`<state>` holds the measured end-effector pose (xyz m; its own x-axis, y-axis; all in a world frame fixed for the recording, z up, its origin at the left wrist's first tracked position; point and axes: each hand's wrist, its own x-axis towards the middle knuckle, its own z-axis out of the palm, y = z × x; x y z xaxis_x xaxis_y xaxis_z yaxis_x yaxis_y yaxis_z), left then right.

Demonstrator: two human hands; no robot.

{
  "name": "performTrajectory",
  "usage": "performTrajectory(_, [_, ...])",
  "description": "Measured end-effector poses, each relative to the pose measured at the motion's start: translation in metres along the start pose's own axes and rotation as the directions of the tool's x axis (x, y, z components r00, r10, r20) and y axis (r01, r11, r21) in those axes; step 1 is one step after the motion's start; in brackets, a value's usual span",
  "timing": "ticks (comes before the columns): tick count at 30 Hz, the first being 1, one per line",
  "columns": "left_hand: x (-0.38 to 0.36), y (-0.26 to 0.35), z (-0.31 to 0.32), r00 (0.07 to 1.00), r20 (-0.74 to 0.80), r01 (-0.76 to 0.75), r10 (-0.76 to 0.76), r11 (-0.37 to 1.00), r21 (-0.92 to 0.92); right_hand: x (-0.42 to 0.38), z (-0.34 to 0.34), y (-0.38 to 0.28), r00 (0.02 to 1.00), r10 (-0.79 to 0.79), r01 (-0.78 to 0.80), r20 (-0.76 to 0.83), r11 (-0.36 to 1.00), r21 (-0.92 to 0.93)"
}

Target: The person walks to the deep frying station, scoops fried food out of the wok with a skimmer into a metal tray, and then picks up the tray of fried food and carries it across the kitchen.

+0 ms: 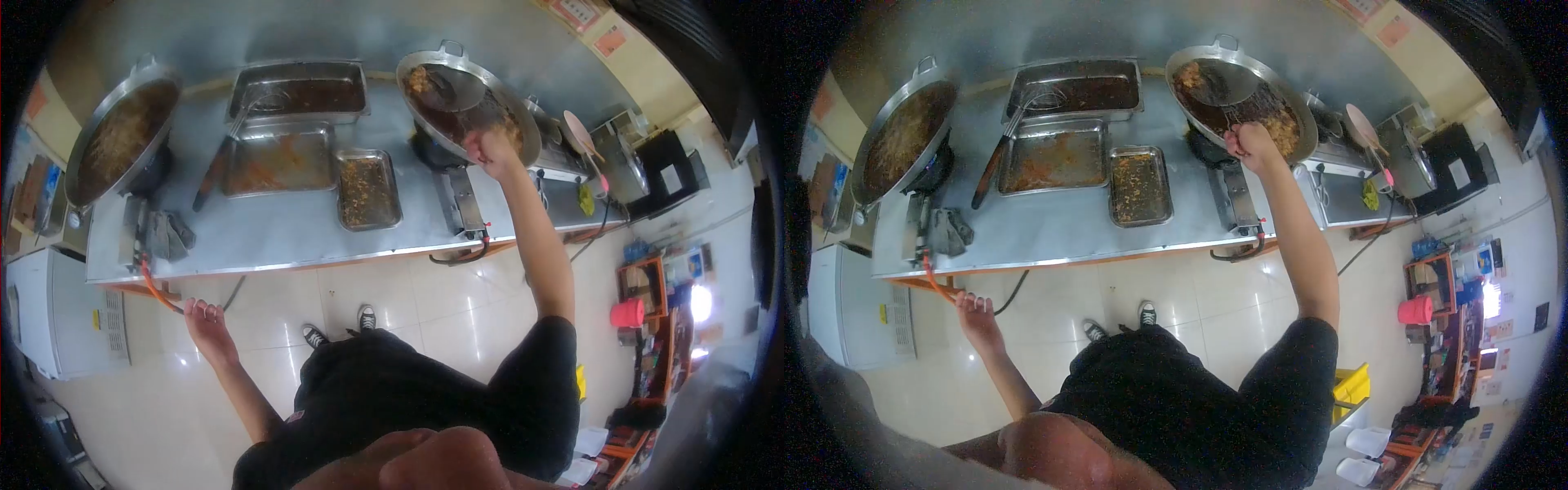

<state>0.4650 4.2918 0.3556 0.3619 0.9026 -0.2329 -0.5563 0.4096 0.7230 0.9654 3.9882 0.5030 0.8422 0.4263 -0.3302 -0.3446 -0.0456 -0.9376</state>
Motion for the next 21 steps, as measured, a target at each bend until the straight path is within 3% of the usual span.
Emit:
performTrajectory(2, [0.001,0.001,0.006,1.000,0.013,-0.004,0.004,1.000,-0.003,0.000,0.002,-0.006,0.999,0.041,-0.042,0.012,0.988,0.149])
performTrajectory(5, [0.001,-0.003,0.002,1.000,0.008,-0.007,0.007,1.000,0.011,-0.017,0.005,-0.009,0.998,0.025,-0.014,-0.050,0.976,0.217])
performTrajectory(8, [0.002,-0.007,-0.005,1.000,0.010,0.016,-0.016,1.000,0.013,-0.001,-0.004,-0.004,0.995,0.079,-0.102,0.068,0.864,0.494])
performTrajectory(14, [0.006,-0.013,-0.003,0.997,0.074,0.016,-0.017,1.000,0.013,-0.025,0.018,0.014,1.000,-0.025,0.012,0.010,0.744,0.669])
performTrajectory(21, [0.019,-0.022,0.015,0.988,0.150,0.037,-0.044,0.998,0.049,-0.036,0.027,0.039,0.986,-0.148,0.156,-0.078,0.655,0.739])
